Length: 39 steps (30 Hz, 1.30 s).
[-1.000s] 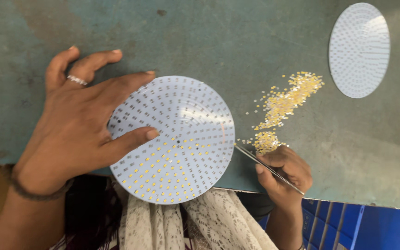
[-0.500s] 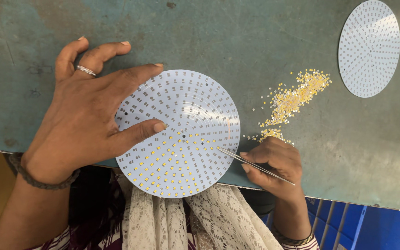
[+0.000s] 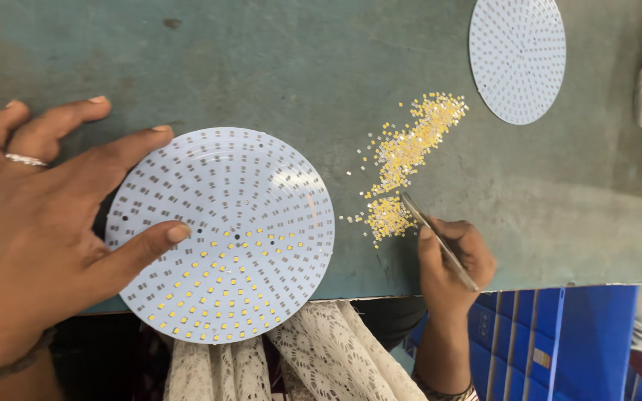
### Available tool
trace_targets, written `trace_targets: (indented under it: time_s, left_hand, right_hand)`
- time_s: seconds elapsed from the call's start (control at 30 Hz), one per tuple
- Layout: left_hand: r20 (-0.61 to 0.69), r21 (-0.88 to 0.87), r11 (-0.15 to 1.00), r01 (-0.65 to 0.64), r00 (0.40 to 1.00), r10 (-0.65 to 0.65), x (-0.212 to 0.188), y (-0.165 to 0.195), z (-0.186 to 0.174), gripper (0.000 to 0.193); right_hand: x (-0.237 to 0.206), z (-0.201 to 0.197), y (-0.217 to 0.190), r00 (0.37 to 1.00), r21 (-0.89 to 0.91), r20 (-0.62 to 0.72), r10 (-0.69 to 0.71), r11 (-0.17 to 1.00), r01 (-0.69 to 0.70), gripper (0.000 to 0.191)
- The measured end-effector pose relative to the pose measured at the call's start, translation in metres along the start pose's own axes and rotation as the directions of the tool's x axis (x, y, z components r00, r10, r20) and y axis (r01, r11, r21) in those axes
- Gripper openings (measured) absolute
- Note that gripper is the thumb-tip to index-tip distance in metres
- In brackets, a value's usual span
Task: The person holds a round LED circuit board steady with one hand and uses tweezers to pick small yellow LED components one at a time from a pile on the workbench, placing each into its marked position on the board. A second empty board waits nearby as the board gradually fills with components.
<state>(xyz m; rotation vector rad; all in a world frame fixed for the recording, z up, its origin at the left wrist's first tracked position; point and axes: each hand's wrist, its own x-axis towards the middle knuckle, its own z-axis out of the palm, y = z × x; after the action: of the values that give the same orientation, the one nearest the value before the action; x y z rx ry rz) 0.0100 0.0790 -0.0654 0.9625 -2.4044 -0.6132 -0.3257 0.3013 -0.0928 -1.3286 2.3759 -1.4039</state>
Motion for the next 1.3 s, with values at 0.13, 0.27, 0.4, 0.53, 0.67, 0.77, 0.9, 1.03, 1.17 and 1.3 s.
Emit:
trace_targets:
  time_s: [0.13,0.27,0.4,0.53,0.67,0.77,0.9,1.03,1.17,1.3]
  left_hand:
    - [0.039,0.095,0.995,0.019,0.999,-0.022,-0.001,0.001,0.001,0.074]
    - [0.063,0.164,0.986,0.018,0.998,-0.029,-0.003,0.003,0.002,0.076]
    - [0.034,0.184,0.982,-0.039,0.999,0.033,-0.002,0.004,0.005,0.073]
    - [0.031,0.093,0.996,-0.003,1.0,0.0,-0.002,0.007,0.005,0.073]
    - [-0.03,-0.068,0.998,-0.003,1.0,0.001,-0.002,0.009,0.007,0.068]
    - [-0.022,-0.062,0.998,-0.01,1.0,0.008,-0.002,0.008,0.007,0.068]
    - [-0.019,-0.039,0.999,-0.009,1.0,0.008,-0.002,0.007,0.007,0.067]
    - [-0.013,-0.037,0.999,-0.008,1.0,0.007,-0.002,0.006,0.007,0.068]
    - [-0.01,-0.058,0.998,-0.01,1.0,0.009,-0.002,0.005,0.008,0.067]
    - [0.0,-0.02,1.0,-0.018,1.0,0.018,-0.001,0.004,0.006,0.068]
  right_hand:
    - [-0.009,-0.009,-0.003,0.96,-0.062,0.186,-0.209,0.973,0.223,0.014]
    - [-0.018,-0.012,-0.001,0.975,0.117,0.14,-0.173,0.981,0.157,0.014]
    - [-0.024,-0.011,-0.002,0.963,0.18,0.19,-0.189,0.971,0.155,0.016]
    - [-0.026,-0.004,-0.01,0.941,0.149,0.247,-0.232,0.968,0.2,0.016]
    - [-0.022,0.002,-0.015,0.933,0.148,0.263,-0.245,0.966,0.212,0.018]
    - [-0.021,0.004,-0.017,0.932,0.143,0.265,-0.249,0.966,0.217,0.019]
    - [-0.022,0.005,-0.018,0.932,0.144,0.269,-0.242,0.967,0.209,0.018]
    - [-0.022,0.003,-0.015,0.929,0.148,0.286,-0.233,0.969,0.197,0.019]
    - [-0.024,0.001,-0.013,0.937,0.141,0.3,-0.18,0.98,0.143,0.017]
    - [-0.015,-0.003,-0.01,0.904,0.255,0.377,-0.203,0.961,0.11,0.015]
